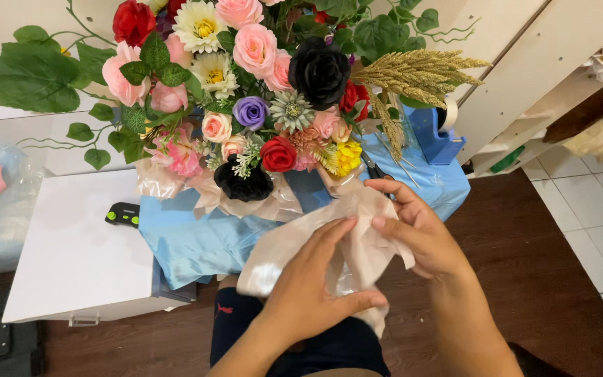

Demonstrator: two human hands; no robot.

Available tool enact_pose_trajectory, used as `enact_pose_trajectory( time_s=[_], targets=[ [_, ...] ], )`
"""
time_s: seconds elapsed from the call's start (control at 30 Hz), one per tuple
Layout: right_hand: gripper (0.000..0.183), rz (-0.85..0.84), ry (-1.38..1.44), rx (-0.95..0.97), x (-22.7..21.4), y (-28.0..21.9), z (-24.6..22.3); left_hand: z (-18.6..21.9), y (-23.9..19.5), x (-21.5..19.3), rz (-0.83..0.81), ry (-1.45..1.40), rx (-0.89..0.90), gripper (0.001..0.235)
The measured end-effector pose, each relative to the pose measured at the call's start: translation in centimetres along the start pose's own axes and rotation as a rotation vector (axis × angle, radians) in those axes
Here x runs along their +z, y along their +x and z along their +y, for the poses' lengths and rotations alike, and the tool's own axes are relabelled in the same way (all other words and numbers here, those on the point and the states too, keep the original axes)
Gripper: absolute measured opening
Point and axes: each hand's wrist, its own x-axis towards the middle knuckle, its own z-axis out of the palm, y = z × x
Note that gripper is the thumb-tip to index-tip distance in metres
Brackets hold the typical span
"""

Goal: The person wraps a small element of a bouquet with paper, secures it with tape, trims the excess paper with scissors, and then folds the remaining paper.

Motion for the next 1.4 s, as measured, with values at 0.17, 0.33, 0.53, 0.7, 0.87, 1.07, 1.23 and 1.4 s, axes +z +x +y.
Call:
enact_pose_trajectory(
  time_s=[0.17, 0.33, 0.53, 0.7, 0.87, 1.07, 1.23, 1.4],
  targets=[
    [0.078, -0.048, -0.047, -0.082, 0.1, -0.8, -1.1, -0.5, 1.0, 1.4, 0.048, -0.2, -0.243, 0.075],
    [0.076, 0.041, -0.104, -0.06, -1.5, -0.6, -0.7, -1.1, 1.8, 0.8, -0.096, -0.511, -0.432, 0.099],
    [0.065, -0.145, -0.279, 0.004, -2.5, -1.0, 0.4, -1.6, 2.3, 0.6, -0.114, -0.406, -0.463, 0.092],
    [0.059, -0.162, -0.582, -0.07, -2.2, -1.6, -1.3, -4.7, 2.0, 1.3, 0.031, -0.393, -0.412, 0.046],
    [0.062, 0.007, -0.776, -0.043, -2.4, -2.2, -3.1, -3.2, 2.3, -1.6, 0.157, -0.023, -0.269, 0.028],
    [0.072, 0.372, -0.906, -0.07, -3.8, -1.8, -2.3, -3.5, 2.0, -2.9, 0.169, 0.012, -0.324, 0.032],
    [0.081, 0.334, -0.717, -0.016, -3.7, -1.0, 1.5, -5.3, 1.7, -3.4, 0.17, -0.259, -0.413, 0.032],
    [0.029, 0.326, -0.615, -0.121, -8.1, -0.7, 2.1, -4.0, 0.4, -6.6, -0.106, 0.041, -0.456, 0.047]
  ],
)
